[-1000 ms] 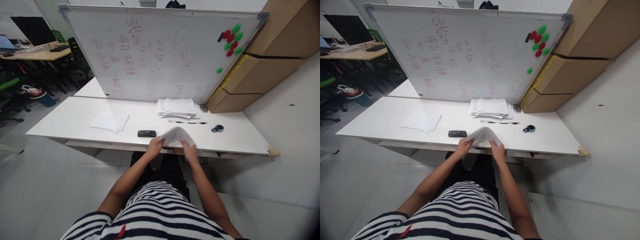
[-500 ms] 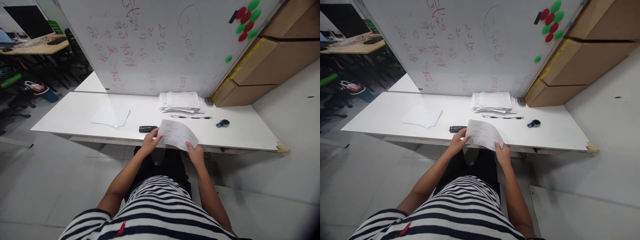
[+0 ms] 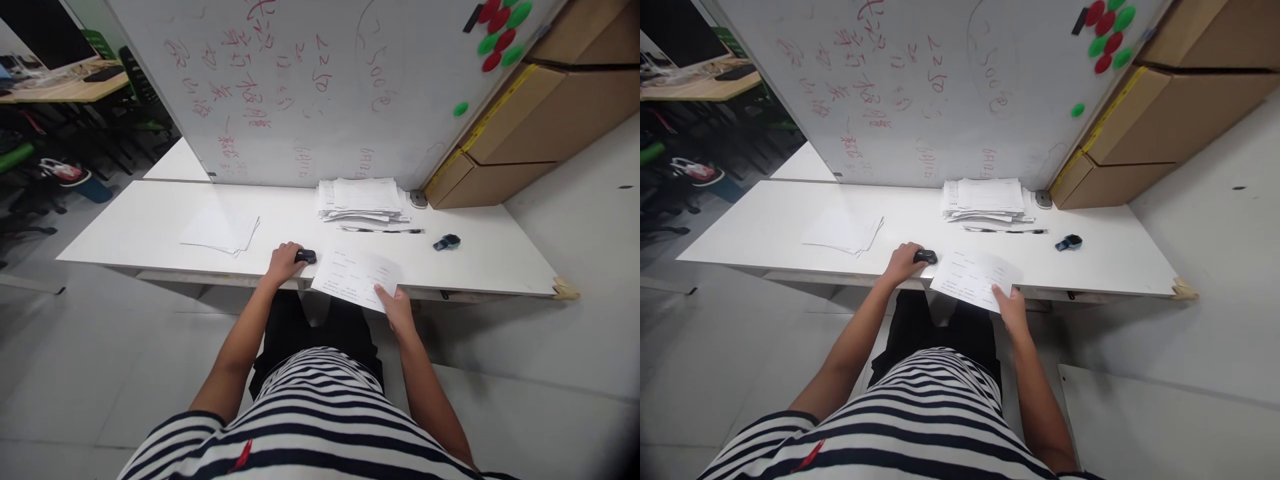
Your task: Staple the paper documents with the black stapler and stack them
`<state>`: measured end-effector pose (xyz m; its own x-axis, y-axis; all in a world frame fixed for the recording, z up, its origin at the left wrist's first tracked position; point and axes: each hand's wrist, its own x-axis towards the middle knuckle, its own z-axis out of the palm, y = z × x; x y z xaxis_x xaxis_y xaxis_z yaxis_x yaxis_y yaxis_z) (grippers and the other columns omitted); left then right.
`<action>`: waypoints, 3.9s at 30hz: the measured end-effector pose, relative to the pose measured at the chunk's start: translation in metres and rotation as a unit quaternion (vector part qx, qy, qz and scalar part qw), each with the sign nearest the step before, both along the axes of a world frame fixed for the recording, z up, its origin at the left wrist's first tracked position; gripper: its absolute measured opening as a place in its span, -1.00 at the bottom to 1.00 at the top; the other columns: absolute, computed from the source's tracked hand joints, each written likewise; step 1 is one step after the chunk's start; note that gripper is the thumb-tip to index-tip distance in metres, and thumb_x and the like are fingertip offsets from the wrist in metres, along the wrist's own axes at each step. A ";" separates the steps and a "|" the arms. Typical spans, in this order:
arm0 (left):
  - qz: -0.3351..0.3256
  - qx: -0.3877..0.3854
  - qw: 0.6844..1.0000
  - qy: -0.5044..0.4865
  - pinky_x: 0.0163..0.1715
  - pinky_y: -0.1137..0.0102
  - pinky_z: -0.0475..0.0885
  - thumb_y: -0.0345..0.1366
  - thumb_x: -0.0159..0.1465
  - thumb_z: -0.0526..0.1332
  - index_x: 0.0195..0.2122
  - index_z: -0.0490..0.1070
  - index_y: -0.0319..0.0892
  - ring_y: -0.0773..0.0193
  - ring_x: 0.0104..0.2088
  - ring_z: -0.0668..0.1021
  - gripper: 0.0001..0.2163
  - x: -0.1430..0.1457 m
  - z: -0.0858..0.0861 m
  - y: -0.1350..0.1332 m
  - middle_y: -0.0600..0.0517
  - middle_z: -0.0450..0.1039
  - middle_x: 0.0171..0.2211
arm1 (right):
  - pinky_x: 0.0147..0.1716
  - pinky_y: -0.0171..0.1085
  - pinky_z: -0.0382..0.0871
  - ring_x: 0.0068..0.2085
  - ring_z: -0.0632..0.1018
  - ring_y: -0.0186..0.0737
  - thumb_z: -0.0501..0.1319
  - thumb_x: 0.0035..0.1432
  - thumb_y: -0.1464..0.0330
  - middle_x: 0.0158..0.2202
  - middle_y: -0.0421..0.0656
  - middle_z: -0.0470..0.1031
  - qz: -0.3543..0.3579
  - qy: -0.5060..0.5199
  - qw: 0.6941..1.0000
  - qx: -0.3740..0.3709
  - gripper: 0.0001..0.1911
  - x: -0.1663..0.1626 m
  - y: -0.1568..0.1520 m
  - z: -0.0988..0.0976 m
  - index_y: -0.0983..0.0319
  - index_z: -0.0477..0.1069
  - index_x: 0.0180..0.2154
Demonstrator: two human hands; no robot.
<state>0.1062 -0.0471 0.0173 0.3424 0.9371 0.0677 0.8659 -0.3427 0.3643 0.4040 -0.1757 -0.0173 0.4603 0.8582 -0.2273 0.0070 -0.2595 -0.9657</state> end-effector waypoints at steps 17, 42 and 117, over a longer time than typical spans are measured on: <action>-0.049 -0.026 0.997 -0.047 -0.12 0.22 0.36 -0.32 0.12 0.21 -0.12 0.32 -0.10 0.08 -0.08 0.43 -0.73 -0.010 0.006 -0.001 -0.05 0.35 -0.10 | 0.01 -0.03 0.44 -0.05 0.58 0.02 0.39 -0.09 0.12 -0.08 0.00 0.58 0.065 0.068 0.996 -0.005 -0.47 -0.026 0.022 -0.014 0.29 0.50 -0.12; 0.078 0.002 0.996 0.050 0.25 -0.17 -0.23 0.00 0.35 -0.19 0.15 0.26 -0.15 -0.09 0.37 -0.16 -0.49 0.048 -0.001 0.030 -0.15 0.03 0.33 | 0.07 -0.03 0.38 0.01 0.55 0.01 0.34 -0.02 0.12 -0.03 -0.02 0.55 0.127 -0.005 0.992 -0.028 -0.49 -0.013 0.030 0.003 0.28 0.49 -0.07; 0.123 0.046 0.986 -0.100 -0.19 0.26 0.36 0.00 0.18 0.25 -0.15 0.36 -0.11 0.07 -0.15 0.47 -0.66 -0.019 -0.026 -0.001 -0.05 0.41 -0.21 | 0.02 -0.02 0.43 -0.02 0.55 0.03 0.40 -0.08 0.09 -0.05 0.00 0.56 0.014 0.025 0.999 0.045 -0.38 0.008 0.015 0.032 0.31 0.48 -0.03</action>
